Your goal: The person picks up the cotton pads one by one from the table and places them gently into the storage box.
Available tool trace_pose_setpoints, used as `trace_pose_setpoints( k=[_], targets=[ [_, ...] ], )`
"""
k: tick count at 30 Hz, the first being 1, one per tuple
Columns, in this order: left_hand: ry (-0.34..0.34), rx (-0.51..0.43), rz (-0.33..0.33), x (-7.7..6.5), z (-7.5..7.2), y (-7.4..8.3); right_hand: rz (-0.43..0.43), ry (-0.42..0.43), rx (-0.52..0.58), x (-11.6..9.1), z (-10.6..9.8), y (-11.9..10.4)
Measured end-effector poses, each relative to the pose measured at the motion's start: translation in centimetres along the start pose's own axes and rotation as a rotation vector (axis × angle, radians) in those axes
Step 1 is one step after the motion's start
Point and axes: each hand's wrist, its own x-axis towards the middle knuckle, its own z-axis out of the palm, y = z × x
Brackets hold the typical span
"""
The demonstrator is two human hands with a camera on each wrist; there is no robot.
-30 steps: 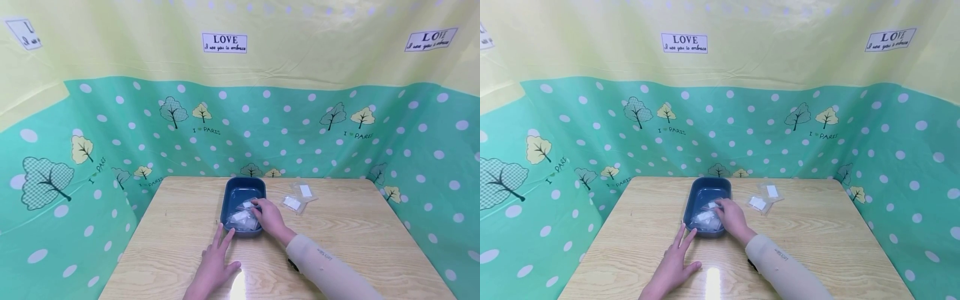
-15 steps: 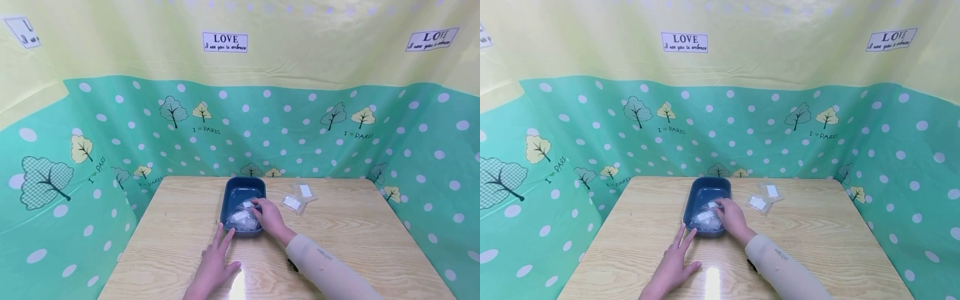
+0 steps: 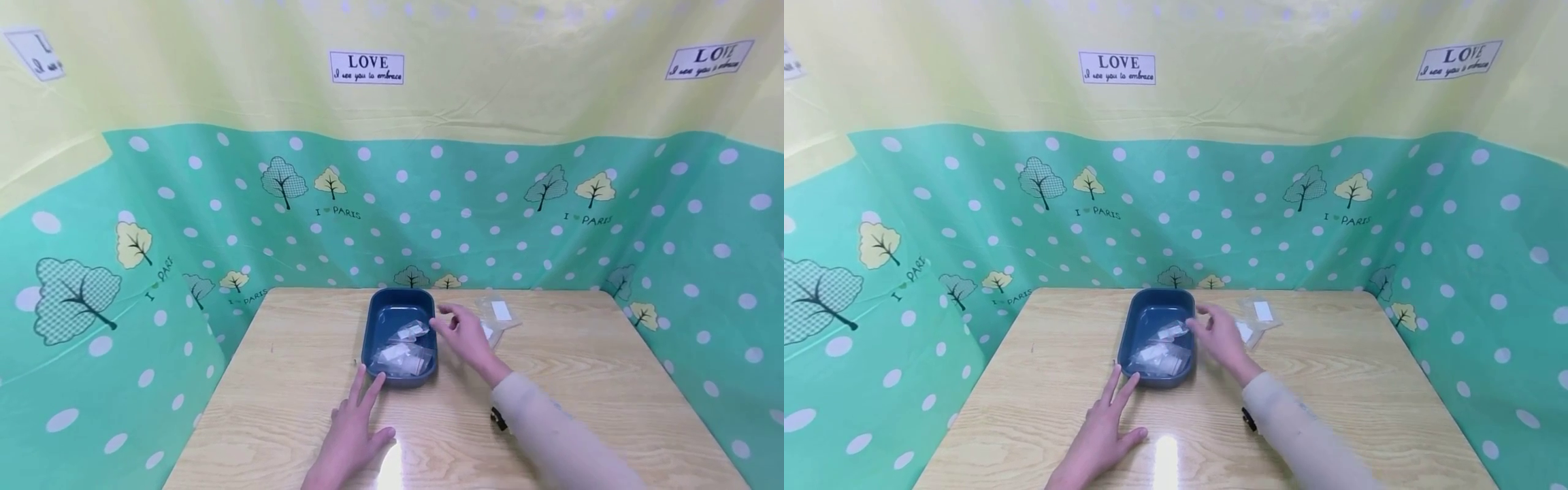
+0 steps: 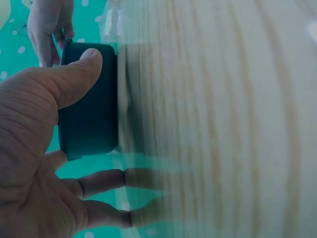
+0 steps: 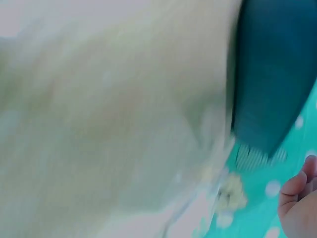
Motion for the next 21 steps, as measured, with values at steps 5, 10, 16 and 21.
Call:
trace_pose_setpoints(
  k=[5, 10, 16, 21],
  targets=[
    [-0.001, -0.001, -0.005, 0.0, 0.0, 0.0, 0.045, 0.048, -0.057, 1.0, -4.3, 2.9],
    [0.000, 0.006, -0.016, 0.0, 0.1, 0.0, 0.071, 0.102, -0.164, 1.1, -7.6, 5.8],
    [0.013, 0.006, -0.007, 0.0, 0.1, 0.1, 0.168, 0.063, -0.209, 0.3, -10.0, 7.6],
    [0.019, 0.010, -0.003, 0.0, 0.3, 0.1, 0.243, -0.007, -0.213, 0.2, -10.5, 9.5]
  ],
)
